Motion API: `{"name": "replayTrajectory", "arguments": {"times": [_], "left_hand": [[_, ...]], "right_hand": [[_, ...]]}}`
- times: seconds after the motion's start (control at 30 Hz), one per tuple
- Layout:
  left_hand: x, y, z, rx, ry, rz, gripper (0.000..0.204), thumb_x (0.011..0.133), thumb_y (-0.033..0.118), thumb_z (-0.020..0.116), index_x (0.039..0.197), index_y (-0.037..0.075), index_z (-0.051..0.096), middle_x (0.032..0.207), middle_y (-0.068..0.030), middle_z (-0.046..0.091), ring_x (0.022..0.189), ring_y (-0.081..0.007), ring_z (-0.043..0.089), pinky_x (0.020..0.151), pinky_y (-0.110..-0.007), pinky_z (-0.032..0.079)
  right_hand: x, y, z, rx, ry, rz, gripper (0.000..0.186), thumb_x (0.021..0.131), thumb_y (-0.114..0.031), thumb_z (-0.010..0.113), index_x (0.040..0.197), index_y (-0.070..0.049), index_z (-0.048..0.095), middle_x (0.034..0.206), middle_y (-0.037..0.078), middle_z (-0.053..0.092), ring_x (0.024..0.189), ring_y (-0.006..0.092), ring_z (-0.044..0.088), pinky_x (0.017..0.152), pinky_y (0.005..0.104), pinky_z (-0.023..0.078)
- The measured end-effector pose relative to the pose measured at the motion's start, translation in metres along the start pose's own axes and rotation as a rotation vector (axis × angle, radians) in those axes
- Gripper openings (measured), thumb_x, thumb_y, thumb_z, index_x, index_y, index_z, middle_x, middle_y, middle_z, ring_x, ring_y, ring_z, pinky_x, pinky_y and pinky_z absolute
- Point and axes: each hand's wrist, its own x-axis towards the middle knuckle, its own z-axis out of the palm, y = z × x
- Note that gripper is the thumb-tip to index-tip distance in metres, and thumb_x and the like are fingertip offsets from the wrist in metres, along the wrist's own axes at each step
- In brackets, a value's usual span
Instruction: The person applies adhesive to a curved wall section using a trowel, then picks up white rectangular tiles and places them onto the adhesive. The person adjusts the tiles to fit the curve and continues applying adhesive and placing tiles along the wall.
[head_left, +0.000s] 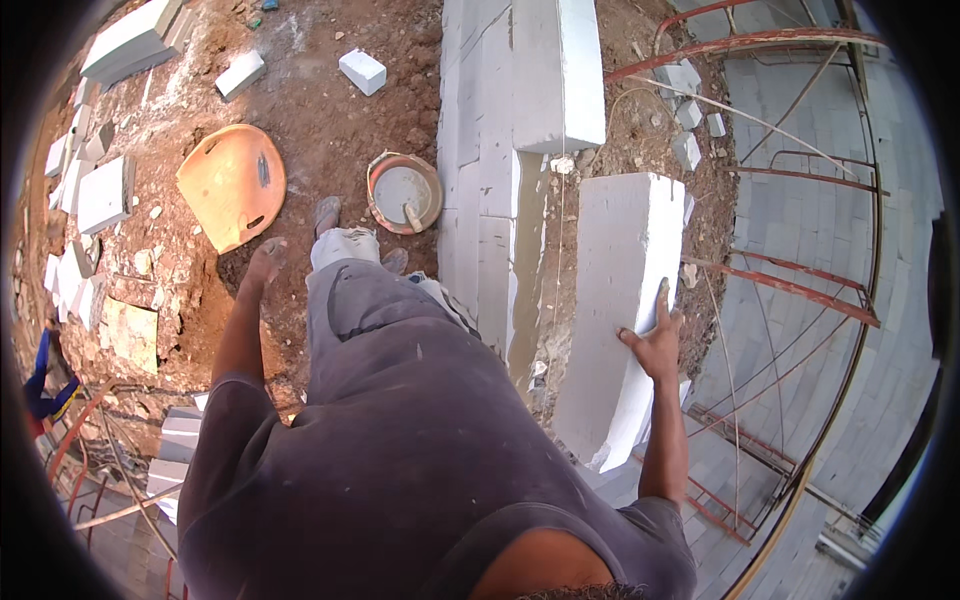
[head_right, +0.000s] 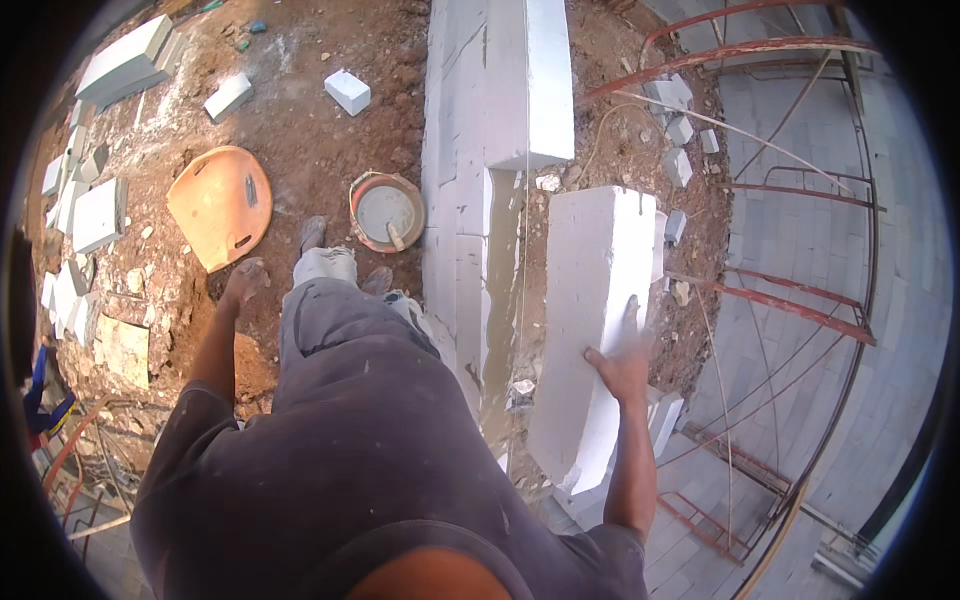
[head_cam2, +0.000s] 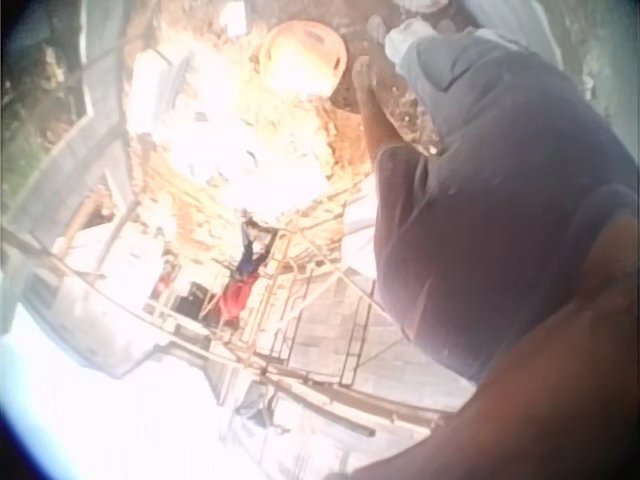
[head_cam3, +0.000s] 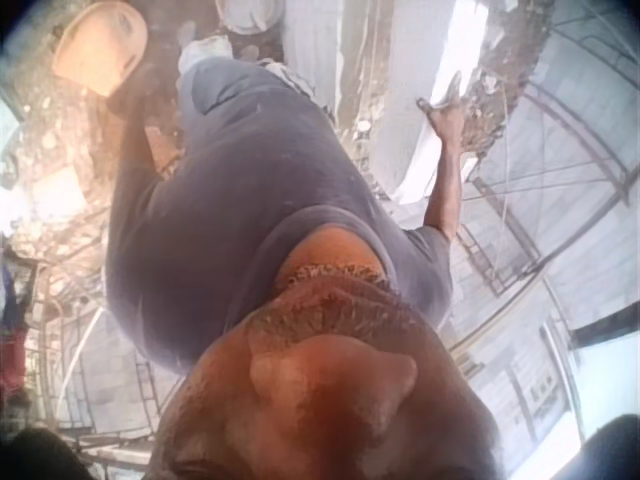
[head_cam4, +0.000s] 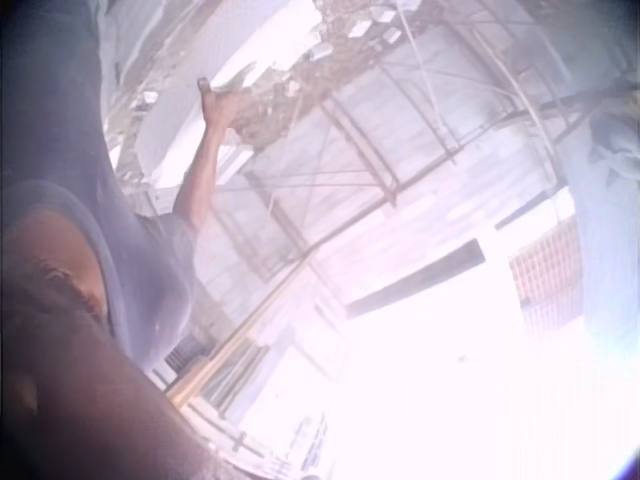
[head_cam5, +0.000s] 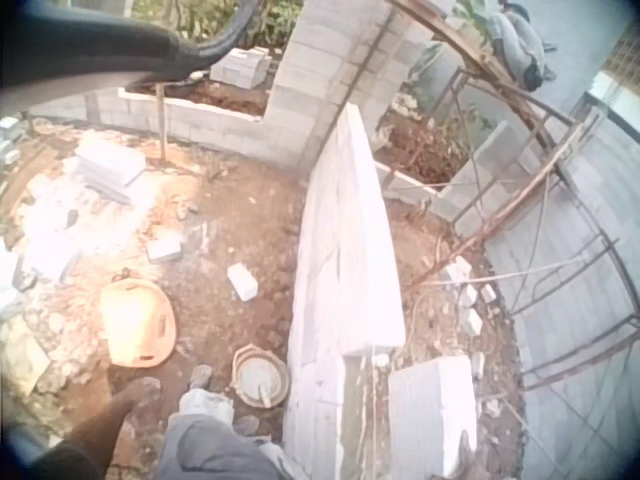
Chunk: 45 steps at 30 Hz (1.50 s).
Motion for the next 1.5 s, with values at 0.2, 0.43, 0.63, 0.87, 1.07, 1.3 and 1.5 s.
{"name": "replayTrajectory", "arguments": {"times": [0.2,0.43,0.63,0.87,1.07,1.3,1.5], "left_hand": [[-0.046,-0.033,-0.075,-0.047,0.263,-0.233,0.030,0.099,0.035,0.061,0.115,0.009,0.065,0.086,0.0036,0.061,0.072,-0.0086,0.054,0.059,-0.026,0.044],[-0.071,-0.012,-0.063,-0.080,0.206,-0.263,0.033,0.100,0.038,0.060,0.115,0.009,0.064,0.087,0.0041,0.059,0.073,-0.0094,0.053,0.062,-0.029,0.043],[-0.050,0.014,-0.035,-0.062,0.109,-0.051,0.045,0.098,0.039,0.064,0.125,0.003,0.060,0.096,0.0048,0.060,0.084,-0.0080,0.055,0.073,-0.027,0.046],[-0.040,0.013,-0.052,-0.121,0.079,-0.097,0.048,0.096,0.040,0.066,0.127,0.004,0.059,0.095,0.0040,0.059,0.083,-0.0088,0.055,0.073,-0.025,0.046],[-0.052,-0.007,-0.072,-0.141,0.089,-0.178,0.047,0.096,0.040,0.066,0.128,0.005,0.058,0.091,0.0034,0.058,0.080,-0.0099,0.055,0.069,-0.027,0.046],[-0.067,0.017,-0.047,-0.056,0.193,-0.288,0.047,0.097,0.040,0.064,0.130,0.007,0.057,0.091,0.0027,0.059,0.081,-0.0112,0.056,0.071,-0.029,0.047],[-0.044,0.021,-0.038,-0.081,0.164,-0.238,0.053,0.097,0.043,0.063,0.136,0.008,0.055,0.104,-0.0007,0.062,0.091,-0.0137,0.059,0.079,-0.030,0.047]], "right_hand": [[0.023,-0.030,0.058,0.217,-0.148,-0.007,0.121,0.068,-0.024,0.084,0.159,-0.003,0.008,0.162,0.022,0.022,0.144,0.0339,0.034,0.117,0.0391,0.031],[0.041,-0.043,0.125,0.149,-0.059,-0.045,0.125,0.065,-0.032,0.087,0.161,-0.025,0.007,0.130,0.043,0.037,0.130,0.0590,0.036,0.113,0.0492,0.034],[0.055,-0.058,0.136,0.064,-0.011,-0.013,0.125,0.066,-0.036,0.088,0.161,-0.023,0.008,0.132,0.045,0.035,0.126,0.0576,0.040,0.111,0.0496,0.037],[0.076,-0.059,0.136,0.087,0.010,-0.052,0.124,0.066,-0.036,0.088,0.161,-0.020,0.009,0.132,0.045,0.037,0.124,0.0570,0.041,0.110,0.0499,0.037],[0.085,-0.072,0.126,0.099,-0.018,-0.026,0.124,0.066,-0.034,0.088,0.161,-0.019,0.010,0.136,0.044,0.033,0.124,0.0568,0.042,0.110,0.0489,0.037],[0.086,-0.079,0.118,0.088,-0.093,0.053,0.125,0.067,-0.030,0.089,0.161,-0.023,0.007,0.141,0.047,0.027,0.137,0.0587,0.030,0.116,0.0493,0.032],[0.089,-0.076,0.119,0.065,-0.068,0.027,0.125,0.065,-0.035,0.088,0.161,-0.021,0.009,0.134,0.044,0.033,0.128,0.0572,0.039,0.112,0.0503,0.035]]}}
